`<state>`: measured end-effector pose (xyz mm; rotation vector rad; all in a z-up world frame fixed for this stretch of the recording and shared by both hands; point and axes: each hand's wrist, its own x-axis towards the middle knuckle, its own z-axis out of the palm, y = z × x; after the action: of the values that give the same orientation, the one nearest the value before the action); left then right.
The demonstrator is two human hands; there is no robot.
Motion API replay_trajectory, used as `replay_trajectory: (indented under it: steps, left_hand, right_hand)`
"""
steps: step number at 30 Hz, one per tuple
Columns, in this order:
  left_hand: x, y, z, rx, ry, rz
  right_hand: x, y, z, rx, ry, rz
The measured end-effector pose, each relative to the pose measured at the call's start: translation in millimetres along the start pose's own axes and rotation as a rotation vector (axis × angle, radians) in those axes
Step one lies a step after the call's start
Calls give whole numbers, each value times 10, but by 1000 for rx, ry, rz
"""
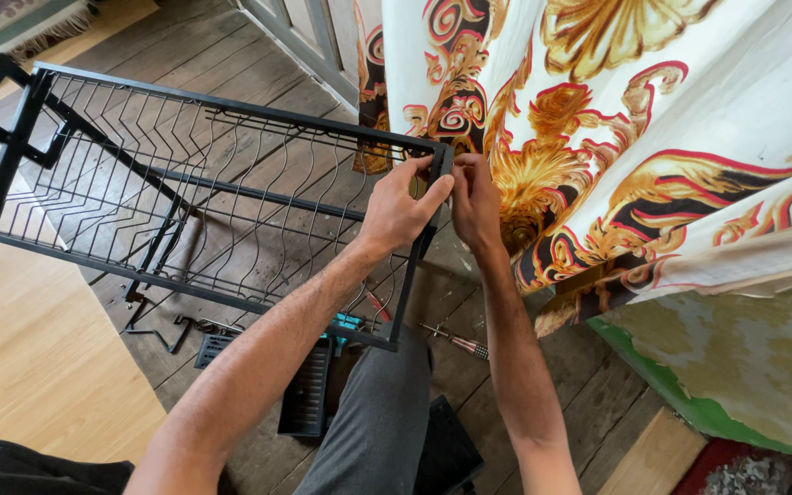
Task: The person assembles a black metal wire rack by hand, attaching corner brackets and securing components with screws. They handle the rack frame, plastic trays, and small hardware pieces, using a screwdriver to tighten fasteners.
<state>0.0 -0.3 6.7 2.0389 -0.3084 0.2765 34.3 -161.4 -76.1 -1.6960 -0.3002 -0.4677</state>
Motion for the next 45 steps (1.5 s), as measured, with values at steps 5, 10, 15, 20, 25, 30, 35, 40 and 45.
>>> replay_trajectory:
  steps: [5,10,15,20,25,30,35,40,45]
  left_hand:
    - [20,-12,-1,-17,-26,-17]
    - [20,-7,-7,-16,-20,-3]
    - [7,2,-20,-36,-28,-19]
    - [10,17,-11,-18,-22,-18]
    - [8,12,4,4,-21,-47]
    - [6,-16,-13,30,-11,-19]
    - [13,-49,10,24,-12,-12]
    - [12,-53,10,32,-21,-31]
    - [-11,-44,-1,42,-40,-44]
  right_hand:
    - [30,-108,-132,-275,-83,-335]
    - [198,40,-115,-35,-187,100]
    - [183,-40,-85,163,-192,357]
    - [126,-160,-227,-211,-194,-290]
    - [142,139,-47,-94,-103,12]
    - [262,146,-62,102,-141,359]
    - [108,-227,-250,-95,-199,-50]
    - [142,-108,-178,-261,-196,-229]
    - [244,241,-123,443,-273,571]
